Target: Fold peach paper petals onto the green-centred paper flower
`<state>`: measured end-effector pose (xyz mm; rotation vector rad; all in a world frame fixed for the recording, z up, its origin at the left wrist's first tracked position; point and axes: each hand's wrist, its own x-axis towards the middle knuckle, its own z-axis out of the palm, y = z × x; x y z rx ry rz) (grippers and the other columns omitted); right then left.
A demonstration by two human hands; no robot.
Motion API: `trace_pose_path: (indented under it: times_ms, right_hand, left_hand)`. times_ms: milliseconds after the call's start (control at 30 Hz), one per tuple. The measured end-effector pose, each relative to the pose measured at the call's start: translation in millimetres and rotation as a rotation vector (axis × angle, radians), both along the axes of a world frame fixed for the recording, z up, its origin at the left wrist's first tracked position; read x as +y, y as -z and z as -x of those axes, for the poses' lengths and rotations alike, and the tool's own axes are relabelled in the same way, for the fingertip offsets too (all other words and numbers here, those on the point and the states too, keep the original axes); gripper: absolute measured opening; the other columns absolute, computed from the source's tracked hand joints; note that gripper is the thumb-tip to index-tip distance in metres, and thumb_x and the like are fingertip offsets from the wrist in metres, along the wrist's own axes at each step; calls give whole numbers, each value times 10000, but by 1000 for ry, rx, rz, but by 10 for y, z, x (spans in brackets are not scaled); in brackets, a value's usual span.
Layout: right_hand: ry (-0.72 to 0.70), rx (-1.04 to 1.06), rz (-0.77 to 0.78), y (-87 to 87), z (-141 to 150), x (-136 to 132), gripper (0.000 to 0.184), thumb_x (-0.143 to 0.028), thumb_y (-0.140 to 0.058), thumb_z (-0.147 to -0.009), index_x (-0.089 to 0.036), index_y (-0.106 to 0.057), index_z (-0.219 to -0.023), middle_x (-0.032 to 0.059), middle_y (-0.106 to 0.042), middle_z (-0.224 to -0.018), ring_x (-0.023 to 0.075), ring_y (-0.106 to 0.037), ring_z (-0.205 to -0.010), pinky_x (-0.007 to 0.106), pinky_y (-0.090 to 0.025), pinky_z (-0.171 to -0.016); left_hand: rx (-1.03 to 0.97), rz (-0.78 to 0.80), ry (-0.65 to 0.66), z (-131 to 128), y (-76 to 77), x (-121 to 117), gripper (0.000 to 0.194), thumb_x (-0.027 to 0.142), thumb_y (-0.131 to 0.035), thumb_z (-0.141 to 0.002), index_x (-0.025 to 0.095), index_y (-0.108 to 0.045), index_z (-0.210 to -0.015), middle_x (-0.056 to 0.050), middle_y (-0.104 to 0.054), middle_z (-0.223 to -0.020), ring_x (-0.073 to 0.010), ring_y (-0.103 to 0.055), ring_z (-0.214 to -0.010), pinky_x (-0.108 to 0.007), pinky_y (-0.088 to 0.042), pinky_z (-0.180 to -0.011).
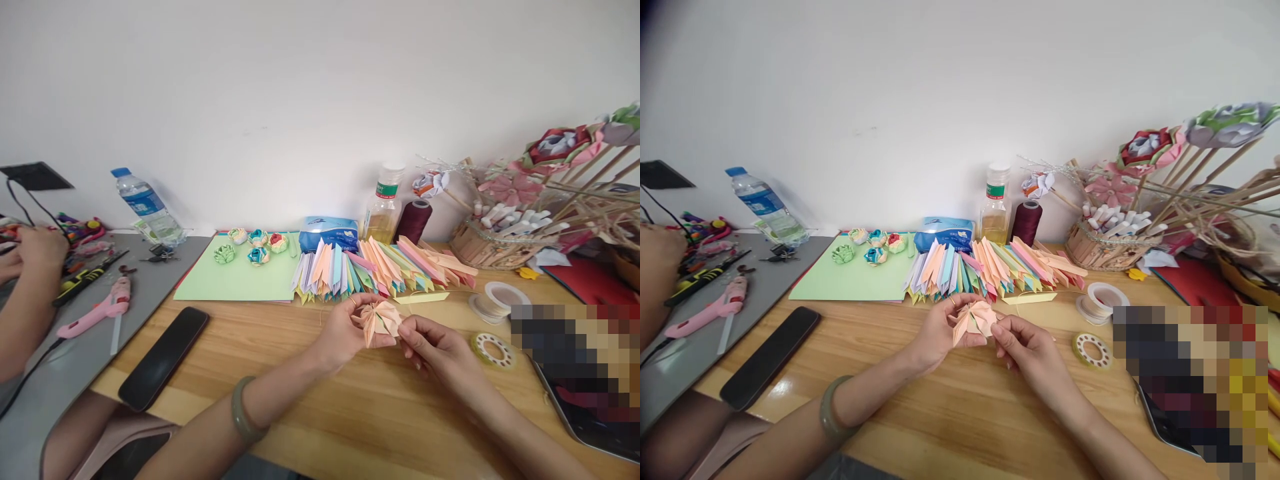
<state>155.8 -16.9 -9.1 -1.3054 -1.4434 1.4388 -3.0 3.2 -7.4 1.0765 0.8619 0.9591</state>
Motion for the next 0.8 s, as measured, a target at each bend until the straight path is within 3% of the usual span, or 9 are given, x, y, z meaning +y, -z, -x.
trace_pose_path:
  times_ms: [133,233,300,367,467,567,700,800]
  right_hand:
    - [143,-190,-91,26,-69,51,303,-464,-468,-790,-184,-504,-681,-31,-474,-558,99,-425,-468,210,-324,-421]
    - [262,-290,-354,5,-96,39,224,-403,-496,-787,-209,-529,-894,30,-576,-819,172,-542,-712,275,-437,-610]
    - [182,-332,-513,-33,-80,6,270,-362,-529,-775,-240,-518,-1016,54,-567,-1007,212,-526,-904,331,-431,-762]
    - [42,-346,-566,-75,-47,-27,294,-333,-547,-774,-263,-525,-1059,53,-563,-1067,222,-506,-981,356,-412,-828]
    - [-65,-346,-494,-113,-1,-48,190,-332,-533,-791,-252,-603,-948,53,-618,-990,223,-553,-932,359,-429,-816]
    - [-30,-337,-396,-107,11,-37,202,-379,-525,-786,-216,-632,-840,68,-653,-900,231,-591,-850,349,-460,-753]
    - [16,-265,-289,-68,-4,-7,260,-417,-532,-767,-187,-628,-840,66,-661,-877,210,-607,-780,291,-483,-660]
    - [47,-253,-253,-46,-12,0,249,-406,-537,-767,-178,-615,-832,48,-664,-785,186,-606,-696,266,-481,-606]
  left_hand:
    - [264,-248,-101,24,-2,10,460,238,-729,-538,143,-549,-952,-87,-559,-997,-159,-557,-853,-289,-448,-767]
    - [432,-320,-119,28,28,-5,490,281,-726,-540,165,-563,-988,-84,-562,-1004,-170,-556,-860,-308,-444,-785]
    - [460,-269,-59,27,60,-27,587,311,-721,-544,180,-512,-1076,-73,-597,-964,-172,-573,-833,-308,-453,-756]
    - [470,-242,17,30,85,-52,586,322,-714,-548,175,-509,-1076,-71,-620,-939,-172,-585,-805,-292,-460,-716]
    - [514,-256,145,44,79,-78,459,346,-700,-556,171,-587,-964,-57,-650,-858,-166,-594,-738,-262,-460,-642]
    - [502,-262,218,51,32,-84,391,369,-663,-599,177,-612,-936,-44,-665,-798,-158,-601,-698,-248,-460,-613]
    - [397,-281,108,36,-15,-72,351,280,-572,-707,170,-556,-1039,-63,-654,-941,-147,-615,-769,-256,-470,-701]
    - [416,-329,47,27,-15,-65,229,214,-495,-756,163,-603,-952,-55,-670,-879,-142,-613,-765,-271,-468,-746]
